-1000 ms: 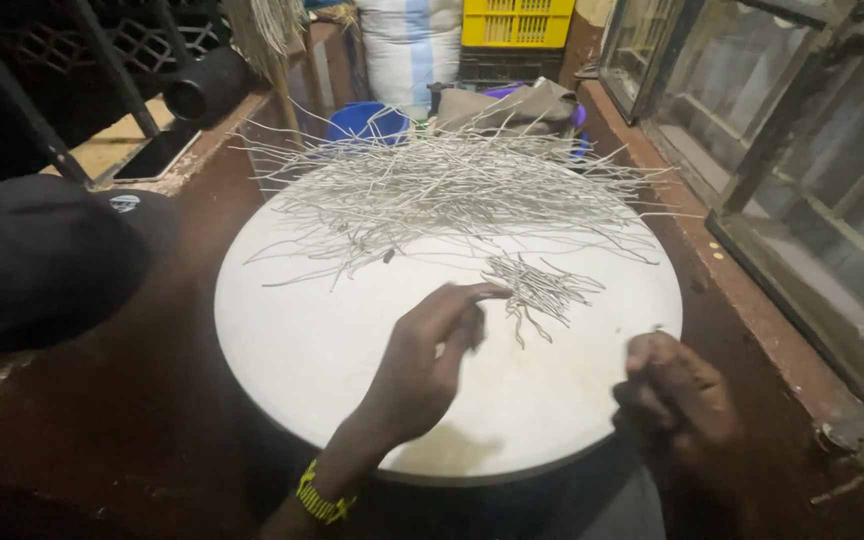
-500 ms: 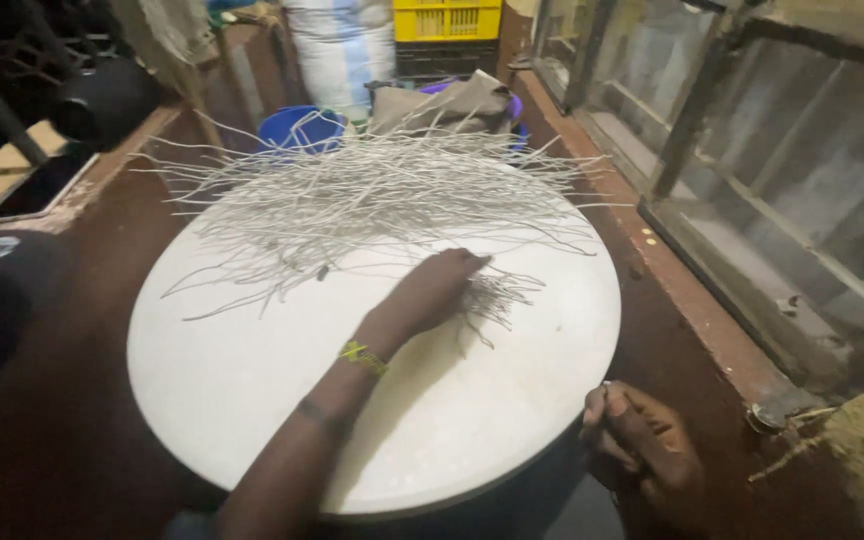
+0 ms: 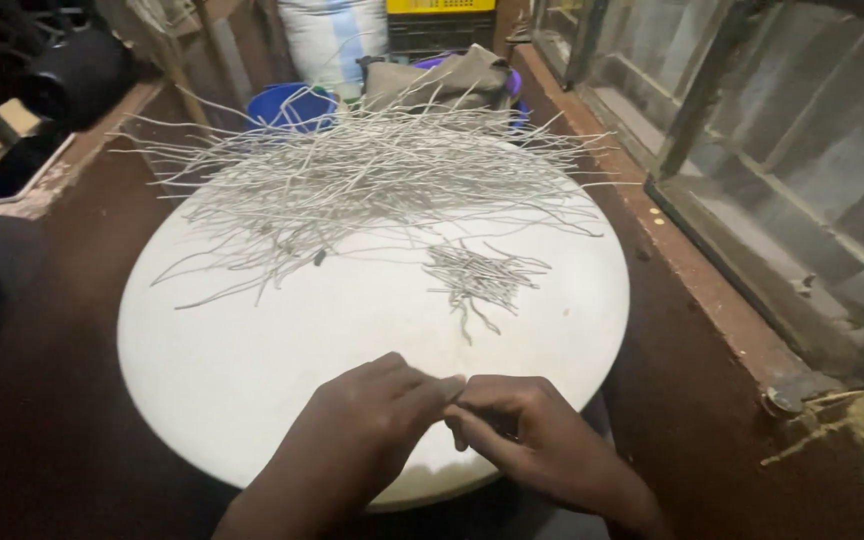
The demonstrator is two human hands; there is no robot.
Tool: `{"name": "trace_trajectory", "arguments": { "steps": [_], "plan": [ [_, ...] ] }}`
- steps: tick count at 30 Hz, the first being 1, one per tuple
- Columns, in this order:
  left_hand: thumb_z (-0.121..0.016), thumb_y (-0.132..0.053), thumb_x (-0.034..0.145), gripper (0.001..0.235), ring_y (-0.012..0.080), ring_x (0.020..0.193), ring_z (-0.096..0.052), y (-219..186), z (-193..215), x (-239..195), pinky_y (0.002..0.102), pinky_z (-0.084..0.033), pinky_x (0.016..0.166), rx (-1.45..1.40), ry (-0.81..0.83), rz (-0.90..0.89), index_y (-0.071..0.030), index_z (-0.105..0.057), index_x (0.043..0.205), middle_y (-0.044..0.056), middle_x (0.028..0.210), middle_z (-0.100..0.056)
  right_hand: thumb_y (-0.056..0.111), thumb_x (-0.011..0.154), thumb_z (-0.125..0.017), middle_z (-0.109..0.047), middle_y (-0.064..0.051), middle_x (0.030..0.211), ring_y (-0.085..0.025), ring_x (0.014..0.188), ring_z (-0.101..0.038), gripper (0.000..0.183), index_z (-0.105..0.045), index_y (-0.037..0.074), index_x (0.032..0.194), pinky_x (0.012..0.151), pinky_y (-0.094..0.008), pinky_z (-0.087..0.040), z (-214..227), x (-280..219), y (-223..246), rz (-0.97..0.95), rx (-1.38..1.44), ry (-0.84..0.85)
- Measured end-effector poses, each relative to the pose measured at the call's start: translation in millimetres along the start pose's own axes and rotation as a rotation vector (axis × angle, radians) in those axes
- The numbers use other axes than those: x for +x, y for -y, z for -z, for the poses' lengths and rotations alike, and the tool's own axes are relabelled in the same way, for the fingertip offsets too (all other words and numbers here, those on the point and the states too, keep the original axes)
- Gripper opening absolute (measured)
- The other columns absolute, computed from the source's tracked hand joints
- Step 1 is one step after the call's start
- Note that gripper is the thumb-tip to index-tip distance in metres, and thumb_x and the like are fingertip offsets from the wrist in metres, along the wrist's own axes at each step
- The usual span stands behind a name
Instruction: The person sits and uses both hands to separate thin white fibers from a larger pile on a white circular surface. They repeatedly pick up small bundles, pull them apart, and place the separated strands back onto the surface.
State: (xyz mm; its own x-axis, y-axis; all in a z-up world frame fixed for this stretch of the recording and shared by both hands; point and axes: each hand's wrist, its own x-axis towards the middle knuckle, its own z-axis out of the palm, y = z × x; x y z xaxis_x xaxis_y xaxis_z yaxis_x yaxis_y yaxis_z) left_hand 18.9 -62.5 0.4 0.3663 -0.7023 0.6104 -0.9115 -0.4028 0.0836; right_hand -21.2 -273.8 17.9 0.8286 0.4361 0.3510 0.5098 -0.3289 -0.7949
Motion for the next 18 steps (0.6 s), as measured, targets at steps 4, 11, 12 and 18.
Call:
{"name": "trace_trajectory", "arguments": {
  "steps": [4,11,12,18],
  "plan": [
    [-0.063,0.005,0.082,0.037,0.0272,0.069,-0.058,-5.3,16.3,-20.1,0.041,-0.047,0.054,0.065,-0.039,0.031,-0.004,-0.069,0.118,0.006,0.085,-0.069,0.021,0.099,-0.065,-0.072,0.001,0.073,-0.008,0.066,-0.063,0.025,-0.071,0.012,0.076,0.061,-0.024,-0.048,-9.7,4.3,-4.5,-0.049,-0.026,0.025],
    [-0.062,0.001,0.091,0.016,0.0301,0.072,-0.060,8.6,64.4,-41.8,0.042,-0.046,0.065,0.324,-0.225,0.182,-0.009,-0.070,0.100,0.006,0.083,-0.068,0.025,0.095,-0.065,-0.077,0.007,0.069,-0.005,0.056,-0.061,0.023,-0.084,0.016,0.104,0.059,-0.022,-0.050,7.6,6.7,-36.0,-0.043,-0.274,-0.131],
    [-0.067,-0.004,0.091,0.010,0.0301,0.073,-0.061,12.2,64.0,-44.4,0.042,-0.045,0.064,0.377,-0.204,0.221,-0.011,-0.071,0.096,0.005,0.084,-0.071,0.024,0.095,-0.065,-0.081,0.007,0.077,-0.006,0.053,-0.060,0.021,-0.083,0.015,0.100,0.057,-0.023,-0.049,9.2,7.0,-40.1,-0.026,-0.287,-0.171],
    [-0.063,-0.020,0.101,0.019,0.0293,0.069,-0.059,13.2,34.8,-25.3,0.047,-0.048,0.085,0.438,-0.075,0.220,-0.013,-0.060,0.083,0.005,0.070,-0.060,0.022,0.086,-0.078,-0.084,0.003,0.086,-0.009,0.073,-0.079,0.011,-0.082,0.013,0.090,0.059,-0.023,-0.056,12.7,30.1,-30.4,0.224,-0.468,-0.226]
  ]
}}
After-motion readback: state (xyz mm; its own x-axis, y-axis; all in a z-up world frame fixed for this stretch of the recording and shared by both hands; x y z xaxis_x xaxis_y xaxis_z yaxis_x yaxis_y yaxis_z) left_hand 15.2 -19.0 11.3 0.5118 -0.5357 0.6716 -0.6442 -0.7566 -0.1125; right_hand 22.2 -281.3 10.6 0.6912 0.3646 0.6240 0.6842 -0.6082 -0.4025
